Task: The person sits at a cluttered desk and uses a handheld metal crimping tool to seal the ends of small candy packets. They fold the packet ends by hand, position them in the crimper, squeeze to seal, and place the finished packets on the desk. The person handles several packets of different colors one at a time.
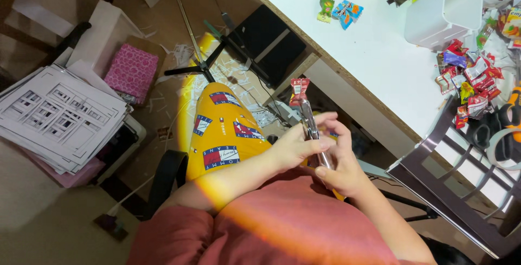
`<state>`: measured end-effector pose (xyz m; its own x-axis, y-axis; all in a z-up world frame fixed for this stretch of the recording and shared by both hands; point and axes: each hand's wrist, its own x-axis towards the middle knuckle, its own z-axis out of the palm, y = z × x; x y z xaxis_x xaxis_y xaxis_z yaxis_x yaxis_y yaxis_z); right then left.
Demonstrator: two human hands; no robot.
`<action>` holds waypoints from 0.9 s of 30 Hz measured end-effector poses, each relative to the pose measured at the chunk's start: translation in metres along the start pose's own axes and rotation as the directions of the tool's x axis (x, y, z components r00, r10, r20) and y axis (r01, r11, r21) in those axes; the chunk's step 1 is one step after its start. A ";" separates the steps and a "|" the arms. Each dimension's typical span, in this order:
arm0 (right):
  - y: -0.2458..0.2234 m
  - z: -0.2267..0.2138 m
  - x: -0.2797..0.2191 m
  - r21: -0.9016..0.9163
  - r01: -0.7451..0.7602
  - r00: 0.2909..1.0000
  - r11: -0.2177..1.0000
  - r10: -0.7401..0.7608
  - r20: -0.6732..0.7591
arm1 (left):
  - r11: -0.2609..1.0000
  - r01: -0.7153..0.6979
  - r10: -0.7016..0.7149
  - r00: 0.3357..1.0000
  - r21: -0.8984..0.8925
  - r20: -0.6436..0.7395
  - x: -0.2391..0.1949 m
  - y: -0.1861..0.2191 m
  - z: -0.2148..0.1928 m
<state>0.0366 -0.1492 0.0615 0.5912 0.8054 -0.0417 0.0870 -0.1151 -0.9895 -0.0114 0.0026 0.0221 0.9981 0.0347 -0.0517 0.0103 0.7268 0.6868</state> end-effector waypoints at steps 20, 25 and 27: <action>0.017 0.015 0.007 -0.084 -0.191 0.979 0.978 0.185 -0.083 | 0.930 -0.003 0.002 1.000 0.368 0.003 -0.004 0.016 0.011; 0.020 0.014 0.003 0.042 -0.232 0.967 0.972 0.235 -0.094 | 0.942 -0.020 0.024 1.000 0.334 -0.006 0.004 0.008 0.004; 0.034 0.002 -0.006 0.135 -0.253 0.966 0.958 0.259 -0.023 | 0.934 -0.060 0.064 0.998 0.352 0.000 0.002 0.027 0.008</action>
<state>0.0346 -0.1564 0.0280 0.6116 0.7349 -0.2930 -0.1745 -0.2360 -0.9560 -0.0091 0.0168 0.0468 0.9966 0.0815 -0.0077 -0.0286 0.4355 0.8998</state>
